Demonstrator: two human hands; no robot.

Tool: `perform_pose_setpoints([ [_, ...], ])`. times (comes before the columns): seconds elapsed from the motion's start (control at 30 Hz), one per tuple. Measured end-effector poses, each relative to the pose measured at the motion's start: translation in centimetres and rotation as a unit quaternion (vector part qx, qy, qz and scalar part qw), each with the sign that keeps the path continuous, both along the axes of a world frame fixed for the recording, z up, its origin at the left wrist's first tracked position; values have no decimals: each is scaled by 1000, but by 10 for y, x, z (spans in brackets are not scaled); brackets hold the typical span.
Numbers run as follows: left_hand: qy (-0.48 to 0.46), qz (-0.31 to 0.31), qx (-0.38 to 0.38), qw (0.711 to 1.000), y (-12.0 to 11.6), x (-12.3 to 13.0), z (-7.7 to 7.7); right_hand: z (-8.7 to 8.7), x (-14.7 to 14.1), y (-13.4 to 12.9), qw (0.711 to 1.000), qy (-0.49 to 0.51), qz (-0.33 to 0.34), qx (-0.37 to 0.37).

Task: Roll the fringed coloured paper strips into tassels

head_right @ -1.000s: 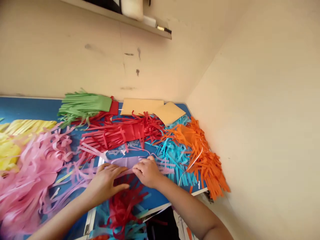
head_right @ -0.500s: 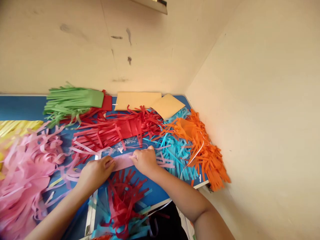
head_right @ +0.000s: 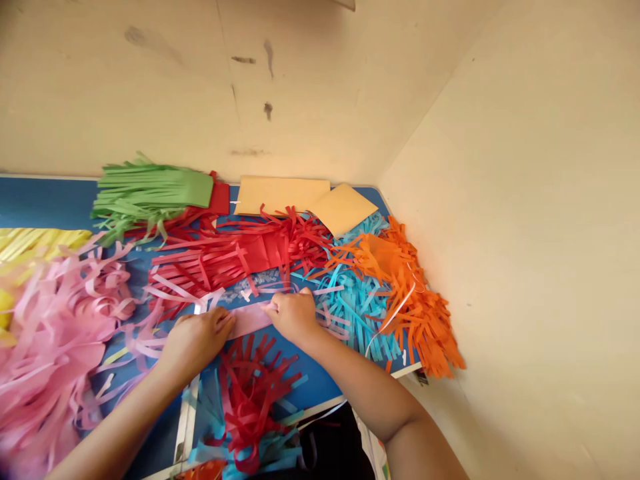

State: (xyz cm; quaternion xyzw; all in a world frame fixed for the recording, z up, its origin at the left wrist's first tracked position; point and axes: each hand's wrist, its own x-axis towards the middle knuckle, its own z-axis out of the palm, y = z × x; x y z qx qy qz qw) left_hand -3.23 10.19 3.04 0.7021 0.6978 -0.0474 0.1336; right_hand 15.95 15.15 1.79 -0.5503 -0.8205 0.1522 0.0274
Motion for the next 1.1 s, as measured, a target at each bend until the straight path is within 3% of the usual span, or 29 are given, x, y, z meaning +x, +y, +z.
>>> perform_pose_setpoints([
  [0.13,1,-8,22,1000,-3,-3,0,-6,0,2,1000,-2,-6,1],
  [0.2,6,-26,71,997,-5,-6,0,-5,4,5,1000,6,-10,11],
  [0.3,16,-166,162,973,-6,-13,-1,8,15,10,998,4,-35,54],
  [0.37,13,-266,177,948,-4,-16,-1,20,20,9,993,0,-52,107],
  [0.43,10,-305,167,938,-4,-15,1,28,17,2,990,26,32,137],
  [0.5,17,-319,167,933,-6,-9,7,27,10,-8,973,58,190,117],
  [0.53,25,-318,170,933,-9,-6,10,24,6,-12,960,64,256,97],
  [0.6,45,-304,179,935,-15,1,15,14,2,-16,949,57,302,70],
  [0.73,61,-260,198,943,-25,2,8,0,8,-5,957,61,276,64],
  [0.93,-46,-182,284,940,-26,-24,-22,-3,20,16,961,108,251,35],
  [1.1,-72,-131,284,947,-26,-24,-24,-4,21,25,962,152,226,2],
])
